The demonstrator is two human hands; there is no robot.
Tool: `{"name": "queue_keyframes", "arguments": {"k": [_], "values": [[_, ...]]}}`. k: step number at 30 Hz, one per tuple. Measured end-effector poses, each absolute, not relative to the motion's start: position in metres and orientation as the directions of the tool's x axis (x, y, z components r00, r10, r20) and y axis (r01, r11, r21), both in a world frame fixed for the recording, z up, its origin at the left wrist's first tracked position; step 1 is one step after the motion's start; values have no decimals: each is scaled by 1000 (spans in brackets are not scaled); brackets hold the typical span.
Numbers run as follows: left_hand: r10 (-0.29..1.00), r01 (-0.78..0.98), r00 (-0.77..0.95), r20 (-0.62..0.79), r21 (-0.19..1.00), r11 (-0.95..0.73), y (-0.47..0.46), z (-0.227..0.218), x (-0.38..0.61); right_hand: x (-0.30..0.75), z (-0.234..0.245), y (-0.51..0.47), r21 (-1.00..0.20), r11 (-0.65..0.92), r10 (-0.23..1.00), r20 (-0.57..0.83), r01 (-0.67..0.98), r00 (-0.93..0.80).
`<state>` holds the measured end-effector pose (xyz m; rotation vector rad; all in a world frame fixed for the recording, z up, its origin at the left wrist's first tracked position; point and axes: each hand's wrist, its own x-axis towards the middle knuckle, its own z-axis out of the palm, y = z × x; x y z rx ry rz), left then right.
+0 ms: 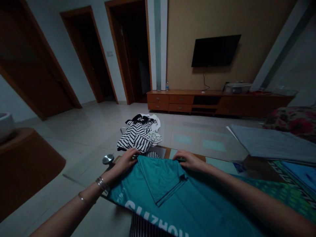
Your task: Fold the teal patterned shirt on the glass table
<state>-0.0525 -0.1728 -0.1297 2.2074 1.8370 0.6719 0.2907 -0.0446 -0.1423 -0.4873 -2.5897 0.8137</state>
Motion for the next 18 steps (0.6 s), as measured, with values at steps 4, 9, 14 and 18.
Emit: {"name": "queue_keyframes", "arguments": {"k": [4,9,14,18], "values": [[979,863,107,175,473,-179,-167,-126,-54,286,-151,-43,-640,744,453,274,190,-849],[997,765,20,80,640,-67,-166,-126,-56,291,-161,-35,-663,724,496,309,190,-811],[987,833,10,161,544,-97,-161,-134,-59,298,-151,-34,-592,771,492,318,235,-810],[971,881,117,211,429,-199,-163,-133,-57,306,-126,-55,-352,892,405,339,285,-849]]}}
